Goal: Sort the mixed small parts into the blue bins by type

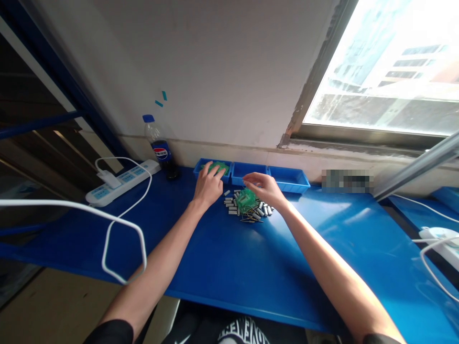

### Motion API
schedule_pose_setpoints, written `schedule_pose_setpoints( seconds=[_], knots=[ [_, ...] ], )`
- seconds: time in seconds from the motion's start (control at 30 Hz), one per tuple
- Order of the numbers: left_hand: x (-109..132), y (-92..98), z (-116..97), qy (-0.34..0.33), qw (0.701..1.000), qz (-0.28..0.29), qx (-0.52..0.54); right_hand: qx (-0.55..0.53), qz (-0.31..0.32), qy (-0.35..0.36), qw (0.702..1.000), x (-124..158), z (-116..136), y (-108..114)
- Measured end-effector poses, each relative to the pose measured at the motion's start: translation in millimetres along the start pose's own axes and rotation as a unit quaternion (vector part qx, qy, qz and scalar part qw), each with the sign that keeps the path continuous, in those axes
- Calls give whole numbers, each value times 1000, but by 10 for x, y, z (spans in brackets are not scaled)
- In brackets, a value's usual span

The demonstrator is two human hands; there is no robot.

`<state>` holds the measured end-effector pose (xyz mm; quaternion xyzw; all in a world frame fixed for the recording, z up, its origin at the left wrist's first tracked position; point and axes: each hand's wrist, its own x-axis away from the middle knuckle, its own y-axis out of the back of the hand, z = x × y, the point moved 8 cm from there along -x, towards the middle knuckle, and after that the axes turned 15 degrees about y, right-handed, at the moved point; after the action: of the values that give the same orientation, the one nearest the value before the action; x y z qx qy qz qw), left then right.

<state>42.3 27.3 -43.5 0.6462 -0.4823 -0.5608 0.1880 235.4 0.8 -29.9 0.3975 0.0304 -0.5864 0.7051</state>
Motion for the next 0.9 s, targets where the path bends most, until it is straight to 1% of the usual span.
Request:
schedule_pose_setpoints(
  seconds=[0.07,0.13,0.2,0.27,0.37,0.43,0.5,0.7,0.8,0.9],
  knots=[
    [21,-32,-52,-17,999,28,6,9,22,14,1000,1,31,-4],
    [30,-53,-59,-10,999,44,10,29,66,46,996,8,93,-24],
    [41,-42,-73,-7,999,42,14,69,129,92,985,30,170,-74],
    [69,0,-131,-27,999,30,32,110,186,128,968,68,219,-139],
    [139,62,-273,-80,993,29,84,156,228,140,951,110,213,-217],
    [186,73,-350,-102,987,41,114,183,237,144,943,122,198,-256],
    [220,65,-390,-108,983,53,136,198,238,149,939,125,187,-277],
    [233,12,-338,-86,981,69,159,186,227,140,946,103,143,-233],
    [212,29,-315,-76,980,66,174,163,204,145,954,74,165,-175],
    [185,59,-310,-50,971,70,224,130,160,149,967,37,208,-94]
  ],
)
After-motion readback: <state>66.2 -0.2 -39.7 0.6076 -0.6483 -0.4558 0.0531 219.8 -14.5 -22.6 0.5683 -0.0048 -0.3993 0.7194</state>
